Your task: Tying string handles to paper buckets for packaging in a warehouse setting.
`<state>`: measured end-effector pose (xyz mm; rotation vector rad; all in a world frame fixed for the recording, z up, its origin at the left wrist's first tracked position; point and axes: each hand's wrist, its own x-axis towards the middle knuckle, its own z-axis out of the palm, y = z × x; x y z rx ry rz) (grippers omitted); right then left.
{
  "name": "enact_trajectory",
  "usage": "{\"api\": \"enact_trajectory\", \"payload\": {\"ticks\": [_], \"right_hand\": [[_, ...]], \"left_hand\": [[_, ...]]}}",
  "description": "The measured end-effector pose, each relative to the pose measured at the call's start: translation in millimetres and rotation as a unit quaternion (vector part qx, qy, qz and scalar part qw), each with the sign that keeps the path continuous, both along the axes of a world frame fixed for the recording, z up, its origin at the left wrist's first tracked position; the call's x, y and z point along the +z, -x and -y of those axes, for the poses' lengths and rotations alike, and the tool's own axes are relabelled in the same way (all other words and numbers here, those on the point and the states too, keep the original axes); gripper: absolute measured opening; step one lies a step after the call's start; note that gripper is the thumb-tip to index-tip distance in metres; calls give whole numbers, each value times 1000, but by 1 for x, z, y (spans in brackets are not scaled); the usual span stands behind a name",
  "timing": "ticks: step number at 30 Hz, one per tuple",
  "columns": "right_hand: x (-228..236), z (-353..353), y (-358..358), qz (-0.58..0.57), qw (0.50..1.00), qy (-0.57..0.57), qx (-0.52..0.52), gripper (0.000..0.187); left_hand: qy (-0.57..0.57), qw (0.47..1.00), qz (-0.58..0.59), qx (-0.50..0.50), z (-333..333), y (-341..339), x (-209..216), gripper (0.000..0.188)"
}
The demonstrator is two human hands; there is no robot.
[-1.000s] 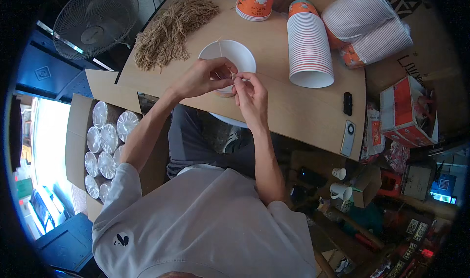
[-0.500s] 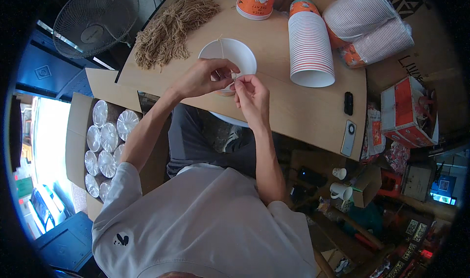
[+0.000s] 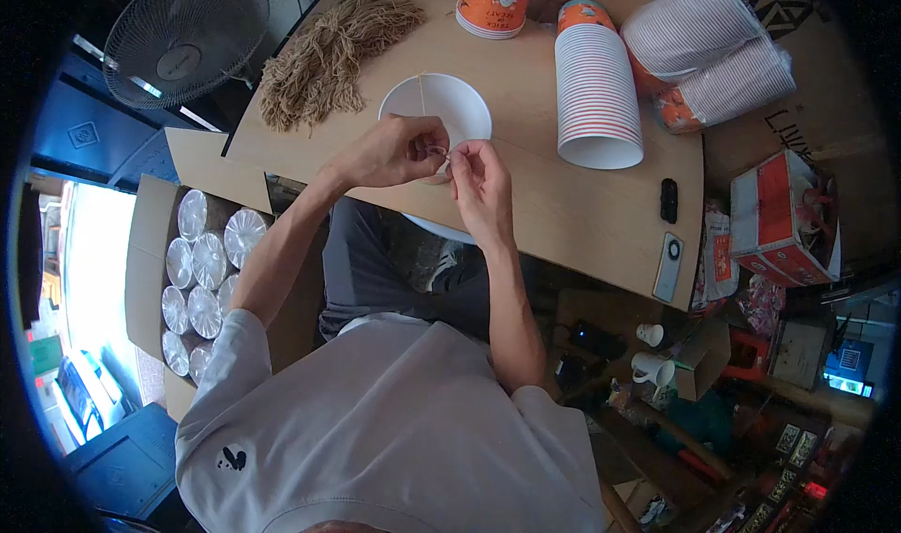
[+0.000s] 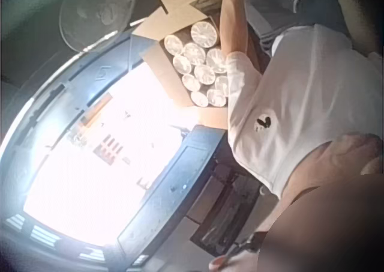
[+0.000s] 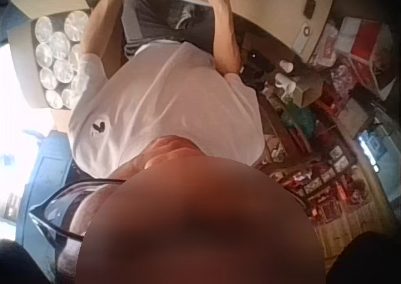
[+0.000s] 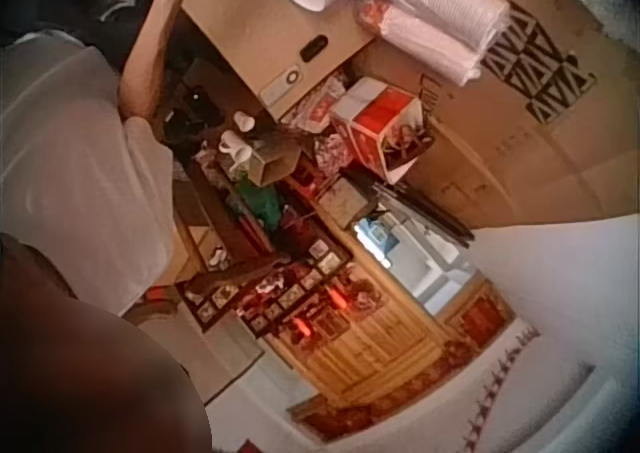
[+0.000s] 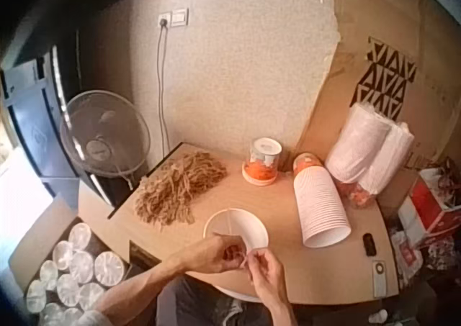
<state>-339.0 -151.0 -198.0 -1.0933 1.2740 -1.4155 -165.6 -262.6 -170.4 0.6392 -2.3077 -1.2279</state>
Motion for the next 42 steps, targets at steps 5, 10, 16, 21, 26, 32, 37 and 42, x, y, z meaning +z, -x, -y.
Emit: {"api": "enact_trajectory", "payload": {"ticks": [5,10,16,21,26,32,37,42], "right_hand": [[0,0,-1,2,1000,-1,4,9],[-2,0,0,13,1000,-6,3,9],[-3,1,-1,-10,1000,-12,-3,10],[-4,2,-5,-17,1000,13,-14,9],[-11,3,0,-34,999,17,-1,13],[-11,4,-5,-59,998,25,-11,14],[-7,2,-5,-18,1000,14,-16,15],[-3,1,-4,-4,1000,-10,-8,14]], "left_hand": [[40,999,-7,10,-1,0,-1,18],[-24,1000,-6,19,-1,0,-1,17],[-62,997,-44,10,-1,-2,0,21],[-85,995,-31,30,3,-2,-3,30],[-122,992,-7,28,4,-3,-2,31],[-106,994,-22,0,4,-4,-4,26],[-116,993,-5,0,7,-7,-4,23],[-127,992,-12,2,6,-7,-5,21]]}}
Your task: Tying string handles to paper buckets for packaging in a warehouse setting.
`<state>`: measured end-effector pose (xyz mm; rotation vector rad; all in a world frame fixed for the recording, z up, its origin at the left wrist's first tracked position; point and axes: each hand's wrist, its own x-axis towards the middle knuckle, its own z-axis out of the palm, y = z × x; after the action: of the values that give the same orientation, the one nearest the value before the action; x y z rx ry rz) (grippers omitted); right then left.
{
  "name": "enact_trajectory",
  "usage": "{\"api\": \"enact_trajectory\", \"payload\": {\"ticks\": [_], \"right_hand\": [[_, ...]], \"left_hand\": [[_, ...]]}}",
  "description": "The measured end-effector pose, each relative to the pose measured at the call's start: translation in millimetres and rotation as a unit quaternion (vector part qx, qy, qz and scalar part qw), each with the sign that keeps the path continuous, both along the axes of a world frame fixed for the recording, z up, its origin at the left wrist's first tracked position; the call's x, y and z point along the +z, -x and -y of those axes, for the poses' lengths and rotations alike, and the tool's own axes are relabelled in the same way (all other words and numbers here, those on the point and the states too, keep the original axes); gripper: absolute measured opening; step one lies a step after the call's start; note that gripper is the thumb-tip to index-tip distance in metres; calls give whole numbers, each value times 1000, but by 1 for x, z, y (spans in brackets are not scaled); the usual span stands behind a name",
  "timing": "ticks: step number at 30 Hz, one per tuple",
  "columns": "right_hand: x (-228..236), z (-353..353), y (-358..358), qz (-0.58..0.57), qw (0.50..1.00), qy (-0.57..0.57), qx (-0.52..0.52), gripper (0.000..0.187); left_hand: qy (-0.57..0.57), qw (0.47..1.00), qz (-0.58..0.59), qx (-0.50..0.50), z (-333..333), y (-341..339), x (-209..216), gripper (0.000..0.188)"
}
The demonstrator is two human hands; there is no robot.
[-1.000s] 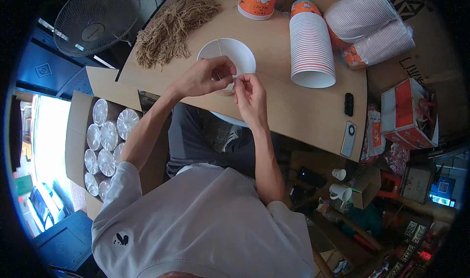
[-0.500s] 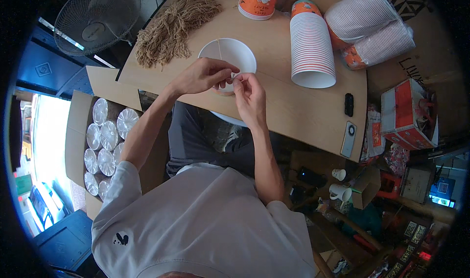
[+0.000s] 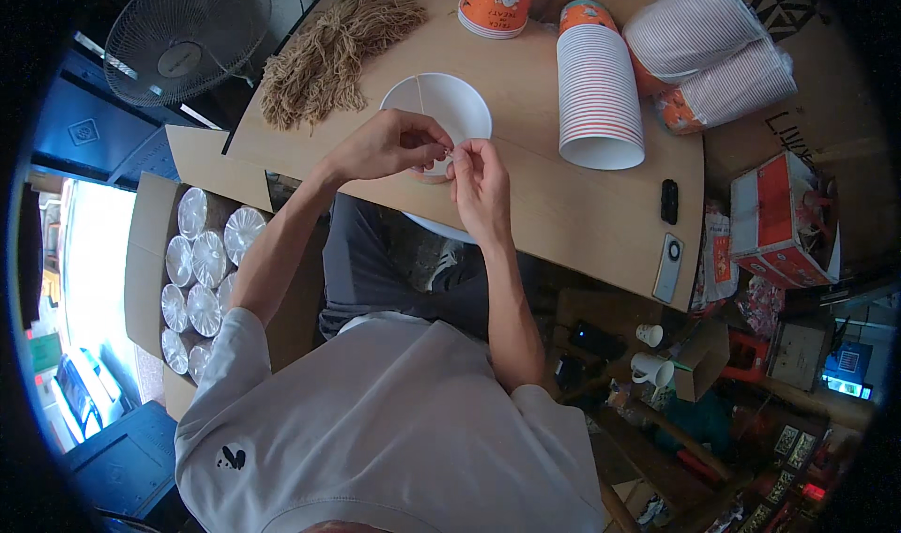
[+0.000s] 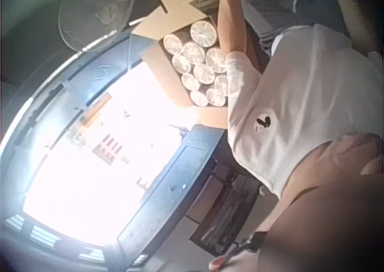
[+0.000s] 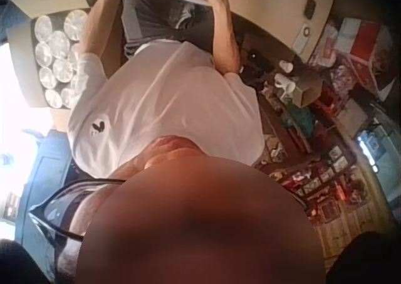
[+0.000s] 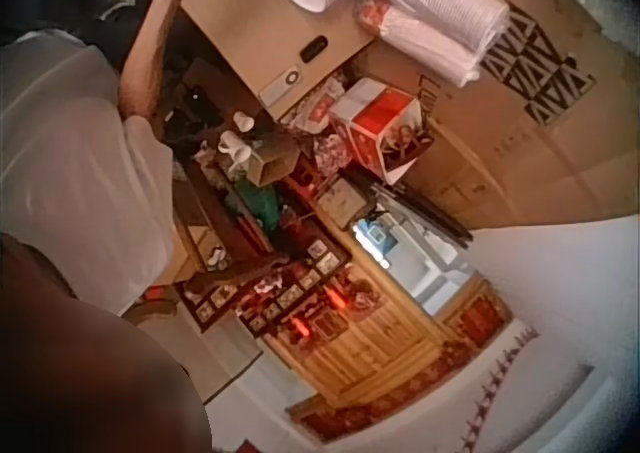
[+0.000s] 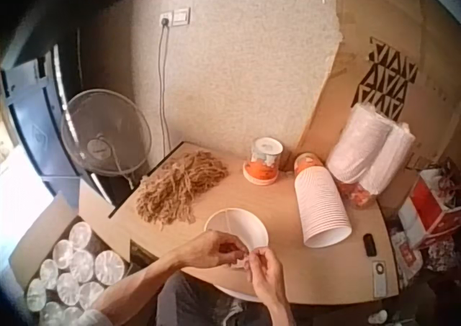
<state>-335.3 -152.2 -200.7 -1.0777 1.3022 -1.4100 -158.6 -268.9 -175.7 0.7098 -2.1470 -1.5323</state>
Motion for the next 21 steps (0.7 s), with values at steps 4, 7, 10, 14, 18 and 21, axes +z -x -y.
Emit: {"api": "enact_trajectory", "payload": {"ticks": [4,7,10,14,18,21], "right_hand": [[-2,1,-1,-6,1000,9,-11,16],[-2,1,0,-5,1000,-1,-2,15],[-4,1,0,-12,1000,4,4,15],[-2,0,1,-16,1000,2,3,15],[-3,1,-1,-14,1000,0,4,14],[-3,0,-2,-18,1000,9,9,13]], "left_hand": [[27,1000,-14,2,-3,3,1,21],[35,999,-4,9,-2,4,1,21],[51,998,11,18,-2,4,0,19],[56,998,8,22,-3,5,2,15],[71,997,6,29,-2,4,-1,14],[76,997,-1,31,-2,4,-2,14]]}}
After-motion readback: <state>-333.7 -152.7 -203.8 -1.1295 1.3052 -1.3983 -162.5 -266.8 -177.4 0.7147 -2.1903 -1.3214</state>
